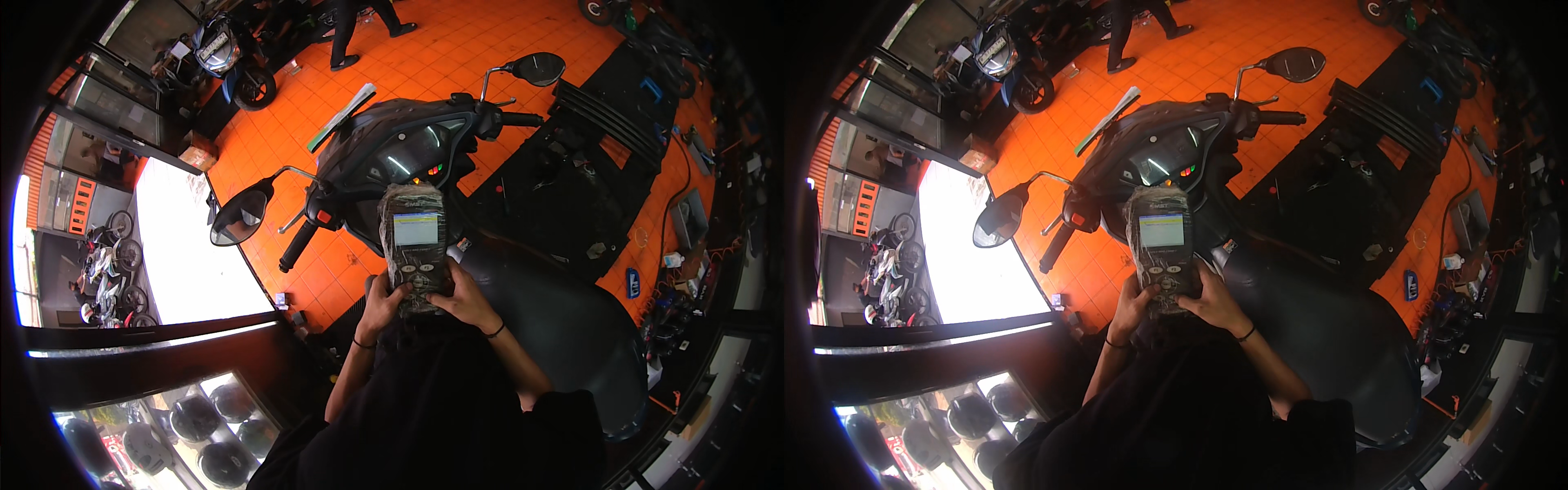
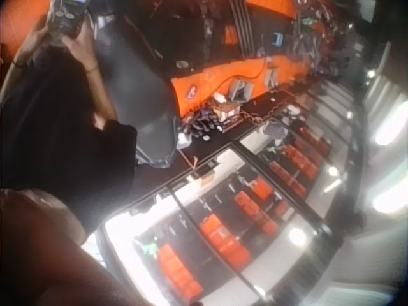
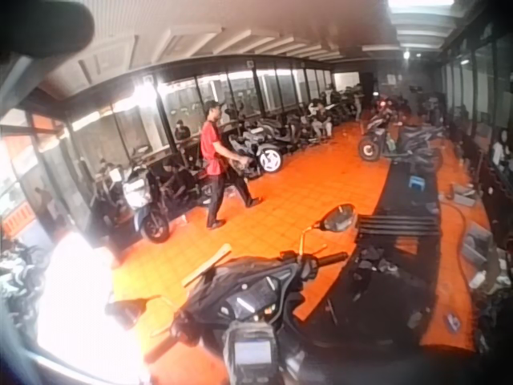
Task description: The person operates a handheld diagnostic tool connected to a motorcycle, pressing buttons on the device and turning the ignition key.
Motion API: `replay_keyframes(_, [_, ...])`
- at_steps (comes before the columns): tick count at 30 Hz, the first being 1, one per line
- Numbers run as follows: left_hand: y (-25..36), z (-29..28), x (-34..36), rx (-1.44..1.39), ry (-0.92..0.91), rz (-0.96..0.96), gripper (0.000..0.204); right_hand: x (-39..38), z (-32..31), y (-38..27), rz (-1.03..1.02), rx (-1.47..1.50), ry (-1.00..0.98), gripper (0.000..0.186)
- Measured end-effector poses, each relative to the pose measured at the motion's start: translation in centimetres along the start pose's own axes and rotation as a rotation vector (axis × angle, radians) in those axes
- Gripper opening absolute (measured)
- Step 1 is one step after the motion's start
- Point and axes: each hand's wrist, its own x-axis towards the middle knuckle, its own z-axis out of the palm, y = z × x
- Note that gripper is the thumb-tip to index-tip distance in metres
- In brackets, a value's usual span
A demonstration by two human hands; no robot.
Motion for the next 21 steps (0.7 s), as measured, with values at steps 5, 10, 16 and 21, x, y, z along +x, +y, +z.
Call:
replay_keyframes(5, [0.7,0.6,-0.1,-0.023,0.020,0.035,0.034,0.0,-0.1,0.1,0.010,0.029,-0.026,0.063])
replay_keyframes(10, [0.7,1.3,-0.2,-0.094,0.080,0.096,0.034,0.0,0.0,0.1,0.004,0.033,-0.034,0.067])
replay_keyframes(16, [0.3,0.9,-0.4,-0.112,0.084,0.062,0.034,0.0,0.1,-0.1,0.020,0.032,-0.026,0.070])
replay_keyframes(21, [0.2,0.7,-0.4,-0.104,0.079,0.066,0.035,0.0,0.3,-0.1,0.013,0.032,-0.021,0.070])
